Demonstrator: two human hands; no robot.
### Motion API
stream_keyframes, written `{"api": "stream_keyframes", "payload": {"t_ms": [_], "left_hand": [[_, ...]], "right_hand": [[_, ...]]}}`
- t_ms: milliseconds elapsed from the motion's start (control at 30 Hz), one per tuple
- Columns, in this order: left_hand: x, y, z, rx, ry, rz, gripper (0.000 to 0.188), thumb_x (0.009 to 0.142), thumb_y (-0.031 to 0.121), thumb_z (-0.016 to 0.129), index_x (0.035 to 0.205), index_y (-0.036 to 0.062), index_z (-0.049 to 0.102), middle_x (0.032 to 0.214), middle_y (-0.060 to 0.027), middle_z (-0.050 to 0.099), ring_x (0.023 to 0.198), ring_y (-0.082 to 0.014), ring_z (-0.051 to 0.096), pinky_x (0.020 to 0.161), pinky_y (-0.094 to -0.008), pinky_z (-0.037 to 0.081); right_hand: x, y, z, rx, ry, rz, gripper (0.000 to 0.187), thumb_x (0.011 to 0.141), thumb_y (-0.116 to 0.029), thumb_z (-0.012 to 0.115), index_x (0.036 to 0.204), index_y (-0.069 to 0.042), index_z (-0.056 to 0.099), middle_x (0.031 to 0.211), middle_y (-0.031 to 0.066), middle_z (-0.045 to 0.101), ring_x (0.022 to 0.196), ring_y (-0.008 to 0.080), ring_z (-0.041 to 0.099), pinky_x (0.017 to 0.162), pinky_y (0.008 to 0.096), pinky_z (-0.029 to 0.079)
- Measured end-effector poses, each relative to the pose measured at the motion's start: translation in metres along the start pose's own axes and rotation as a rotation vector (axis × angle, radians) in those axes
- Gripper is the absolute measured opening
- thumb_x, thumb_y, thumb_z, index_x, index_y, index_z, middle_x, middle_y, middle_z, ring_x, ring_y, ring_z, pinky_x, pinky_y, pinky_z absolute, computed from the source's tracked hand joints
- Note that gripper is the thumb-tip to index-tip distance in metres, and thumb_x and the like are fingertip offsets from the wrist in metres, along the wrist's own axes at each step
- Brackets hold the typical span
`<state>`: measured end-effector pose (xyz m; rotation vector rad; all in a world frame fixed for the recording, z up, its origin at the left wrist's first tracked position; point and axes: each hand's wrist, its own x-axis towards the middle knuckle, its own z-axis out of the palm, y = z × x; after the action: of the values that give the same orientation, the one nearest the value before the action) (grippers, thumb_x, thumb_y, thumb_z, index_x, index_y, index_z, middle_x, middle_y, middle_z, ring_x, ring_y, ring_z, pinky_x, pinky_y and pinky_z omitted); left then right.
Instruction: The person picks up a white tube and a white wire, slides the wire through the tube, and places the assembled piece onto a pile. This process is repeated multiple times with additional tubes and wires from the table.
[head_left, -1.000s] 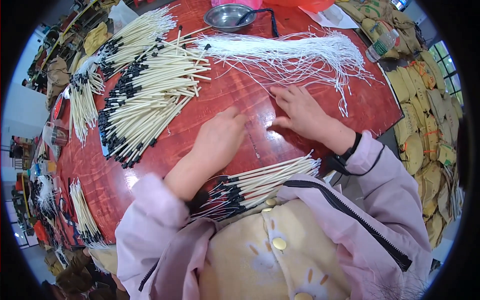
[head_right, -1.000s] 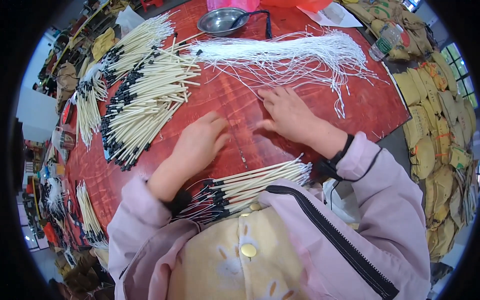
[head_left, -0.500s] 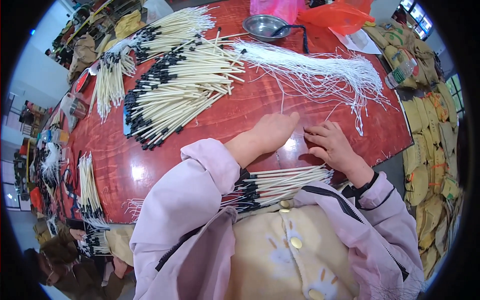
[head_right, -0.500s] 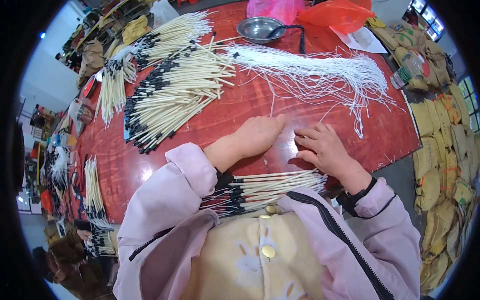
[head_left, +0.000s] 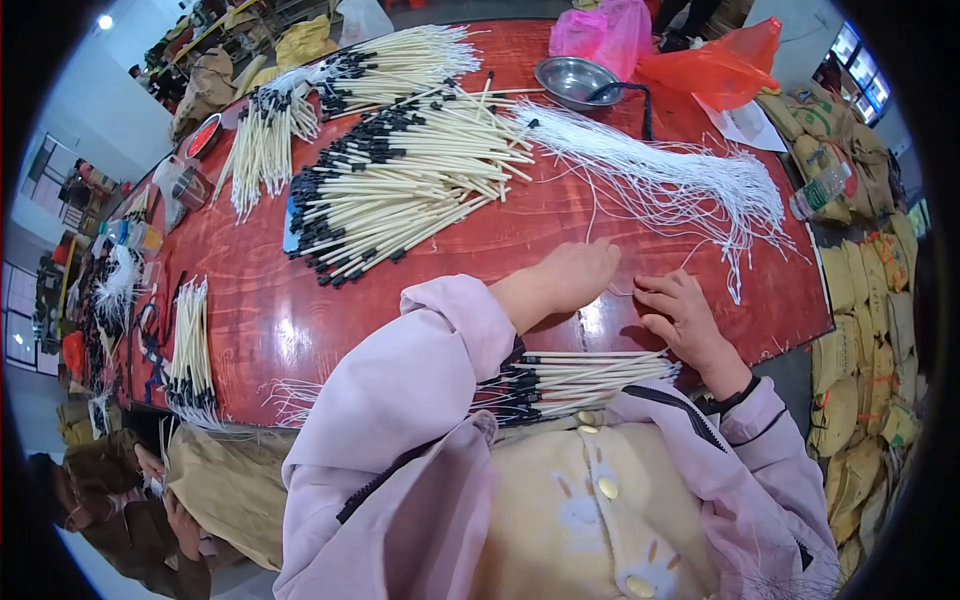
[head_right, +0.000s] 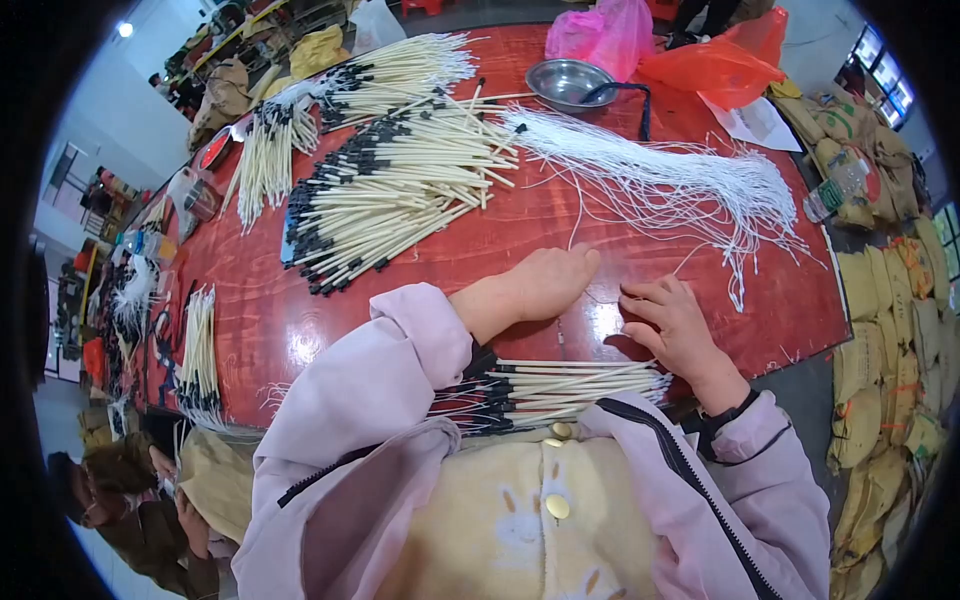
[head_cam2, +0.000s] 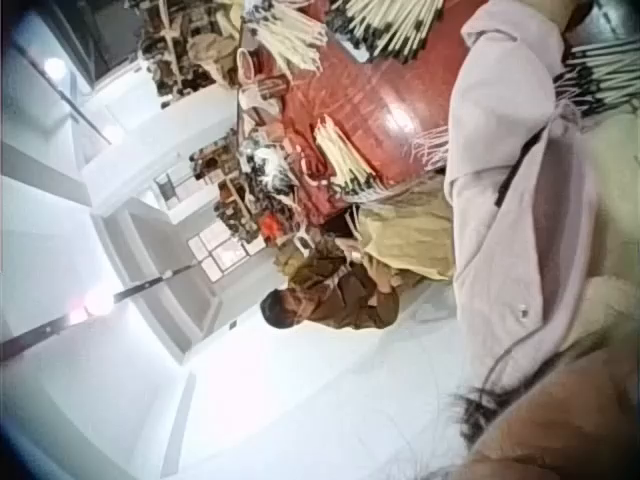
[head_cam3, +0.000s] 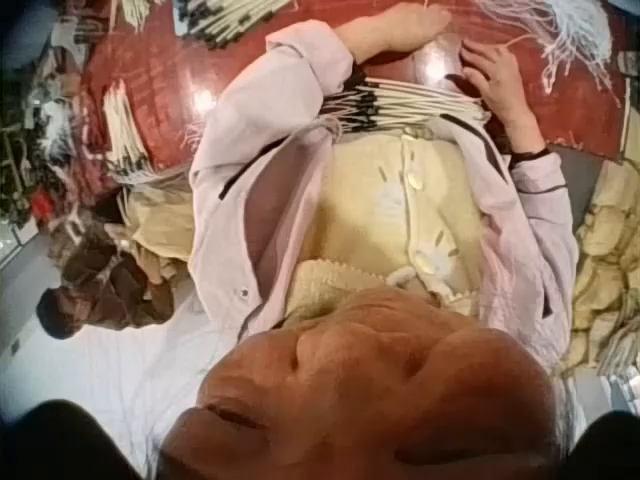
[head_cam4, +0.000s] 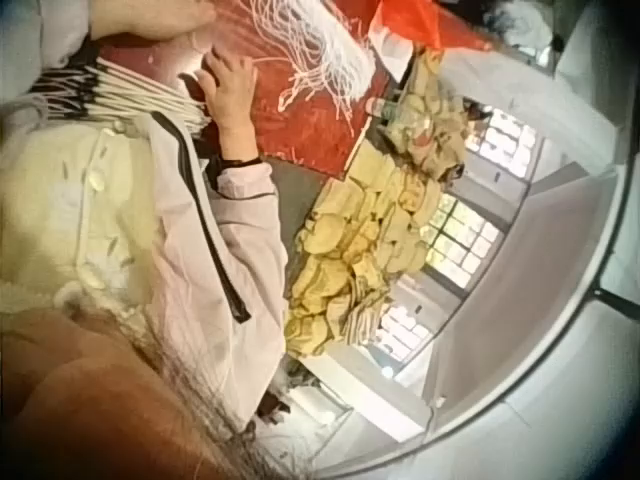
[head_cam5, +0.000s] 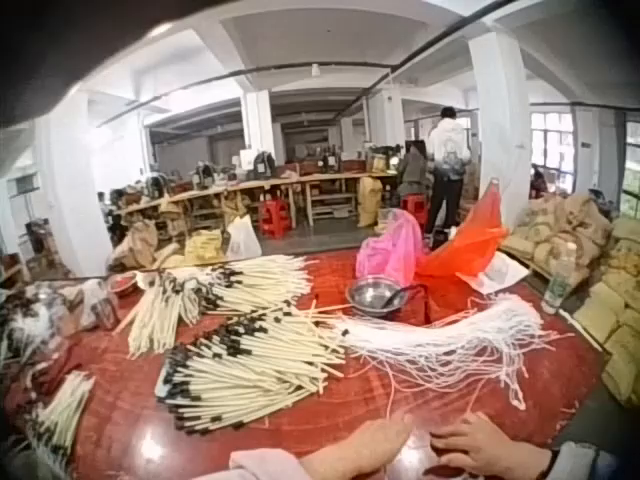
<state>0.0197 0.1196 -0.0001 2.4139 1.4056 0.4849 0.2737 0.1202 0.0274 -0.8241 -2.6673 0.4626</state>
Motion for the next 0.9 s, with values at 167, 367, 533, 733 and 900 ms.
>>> {"api": "stream_keyframes", "payload": {"t_ms": [167,367,533,733,900], "left_hand": [[-0.042,0.003,-0.03,-0.071,0.027,-0.173,0.02,0.093,0.02,0.061,0.095,0.0,0.061,0.09,-0.0213,0.069,0.082,-0.0424,0.068,0.071,-0.053,0.053],[-0.129,-0.002,-0.063,-0.185,0.268,-0.513,0.02,0.091,0.019,0.067,0.085,0.0001,0.068,0.082,-0.024,0.069,0.08,-0.044,0.068,0.07,-0.0517,0.053],[-0.173,0.002,-0.053,-0.116,0.191,-0.759,0.021,0.091,0.021,0.069,0.086,0.0005,0.069,0.08,-0.0235,0.069,0.081,-0.0442,0.068,0.071,-0.0514,0.053],[-0.183,-0.016,-0.078,0.067,0.154,-0.782,0.024,0.09,0.023,0.07,0.085,0.0004,0.065,0.08,-0.0219,0.068,0.079,-0.0432,0.067,0.069,-0.0527,0.053],[-0.163,-0.094,-0.09,0.384,0.402,-0.607,0.014,0.089,0.017,0.067,0.094,0.0048,0.063,0.094,-0.0166,0.064,0.092,-0.038,0.065,0.076,-0.0486,0.053]], "right_hand": [[0.002,0.004,-0.003,-0.023,-0.002,-0.002,0.039,0.083,-0.023,0.073,0.118,-0.006,0.073,0.131,0.0059,0.067,0.107,0.0285,0.056,0.099,0.0419,0.041],[0.005,0.014,-0.007,-0.047,-0.009,-0.02,0.035,0.082,-0.022,0.073,0.114,-0.007,0.075,0.13,0.0048,0.068,0.108,0.0283,0.055,0.099,0.0415,0.041],[0.012,0.017,-0.007,-0.047,-0.027,-0.056,0.033,0.082,-0.021,0.073,0.112,-0.007,0.076,0.13,0.0048,0.068,0.11,0.0289,0.055,0.1,0.0415,0.041],[0.012,0.02,-0.006,0.039,-0.035,-0.069,0.037,0.083,-0.027,0.074,0.112,-0.004,0.075,0.13,0.0079,0.068,0.112,0.0314,0.055,0.101,0.0427,0.041],[0.017,0.014,-0.007,0.08,-0.071,-0.074,0.041,0.084,-0.031,0.073,0.112,-0.002,0.074,0.131,0.0104,0.067,0.111,0.0326,0.055,0.101,0.0431,0.042]]}}
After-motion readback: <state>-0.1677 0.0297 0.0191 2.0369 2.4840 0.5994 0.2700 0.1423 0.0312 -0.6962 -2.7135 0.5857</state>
